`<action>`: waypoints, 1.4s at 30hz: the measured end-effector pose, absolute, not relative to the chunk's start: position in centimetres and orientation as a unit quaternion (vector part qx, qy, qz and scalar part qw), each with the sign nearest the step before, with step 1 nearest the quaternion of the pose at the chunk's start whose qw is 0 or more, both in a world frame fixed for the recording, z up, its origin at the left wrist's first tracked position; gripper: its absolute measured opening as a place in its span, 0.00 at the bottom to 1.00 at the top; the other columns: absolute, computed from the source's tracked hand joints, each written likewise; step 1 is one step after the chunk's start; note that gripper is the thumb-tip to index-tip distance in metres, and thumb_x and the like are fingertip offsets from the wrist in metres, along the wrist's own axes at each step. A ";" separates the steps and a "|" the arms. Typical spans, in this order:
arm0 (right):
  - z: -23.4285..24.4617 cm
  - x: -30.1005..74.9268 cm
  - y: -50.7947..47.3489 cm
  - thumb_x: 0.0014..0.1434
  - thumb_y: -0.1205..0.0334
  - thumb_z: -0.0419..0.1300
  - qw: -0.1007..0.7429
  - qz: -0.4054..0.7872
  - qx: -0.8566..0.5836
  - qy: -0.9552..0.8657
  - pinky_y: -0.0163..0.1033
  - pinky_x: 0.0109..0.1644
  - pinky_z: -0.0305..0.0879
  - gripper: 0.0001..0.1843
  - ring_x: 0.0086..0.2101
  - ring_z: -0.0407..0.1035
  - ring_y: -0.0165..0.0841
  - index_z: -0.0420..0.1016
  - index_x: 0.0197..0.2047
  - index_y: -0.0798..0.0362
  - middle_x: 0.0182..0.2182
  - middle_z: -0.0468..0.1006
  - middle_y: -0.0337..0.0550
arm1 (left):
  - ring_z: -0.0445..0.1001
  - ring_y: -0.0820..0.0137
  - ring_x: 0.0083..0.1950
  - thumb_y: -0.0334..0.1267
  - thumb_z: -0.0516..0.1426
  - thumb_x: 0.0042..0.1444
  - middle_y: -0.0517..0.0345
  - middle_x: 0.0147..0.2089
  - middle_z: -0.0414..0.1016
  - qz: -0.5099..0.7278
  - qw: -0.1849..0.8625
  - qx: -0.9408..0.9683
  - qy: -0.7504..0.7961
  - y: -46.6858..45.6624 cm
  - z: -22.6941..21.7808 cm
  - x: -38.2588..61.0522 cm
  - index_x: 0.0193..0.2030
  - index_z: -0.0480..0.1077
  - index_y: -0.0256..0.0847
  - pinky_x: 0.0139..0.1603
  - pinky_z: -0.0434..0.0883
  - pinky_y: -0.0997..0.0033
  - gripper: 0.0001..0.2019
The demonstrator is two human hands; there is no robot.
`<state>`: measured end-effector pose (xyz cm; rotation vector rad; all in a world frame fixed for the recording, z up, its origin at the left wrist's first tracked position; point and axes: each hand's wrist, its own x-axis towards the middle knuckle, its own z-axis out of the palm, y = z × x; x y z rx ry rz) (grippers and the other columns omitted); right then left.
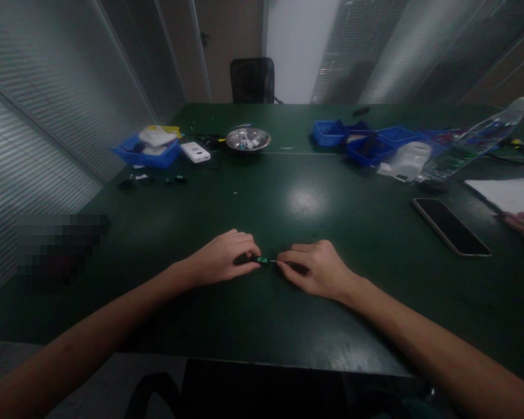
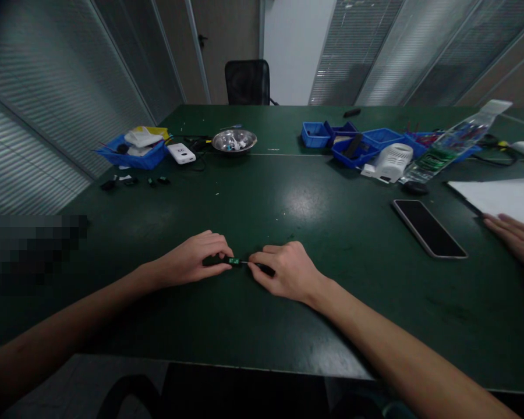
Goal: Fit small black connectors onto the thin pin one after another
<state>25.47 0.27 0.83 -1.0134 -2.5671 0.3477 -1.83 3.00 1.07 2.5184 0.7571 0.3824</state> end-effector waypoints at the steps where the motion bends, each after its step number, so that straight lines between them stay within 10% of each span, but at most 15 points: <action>1: 0.8 25.4 0.3 0.68 0.58 0.54 0.186 0.126 -0.357 -0.907 0.35 0.30 0.55 0.15 0.26 0.69 0.27 0.82 0.45 0.51 0.28 0.78 0.39 | 0.68 0.66 0.42 0.41 0.58 0.67 0.54 0.42 0.73 0.141 0.240 0.919 0.278 3.0 1.1 -1.8 0.47 0.73 0.39 0.44 0.60 0.65 0.08; 42: 0.6 24.1 0.0 0.69 0.57 0.54 0.213 0.123 -0.350 -0.904 0.36 0.31 0.59 0.15 0.27 0.71 0.28 0.82 0.44 0.51 0.29 0.80 0.40 | 0.69 0.64 0.43 0.41 0.57 0.67 0.52 0.43 0.73 0.132 0.231 0.928 0.261 3.0 1.3 -1.9 0.47 0.72 0.39 0.46 0.61 0.64 0.08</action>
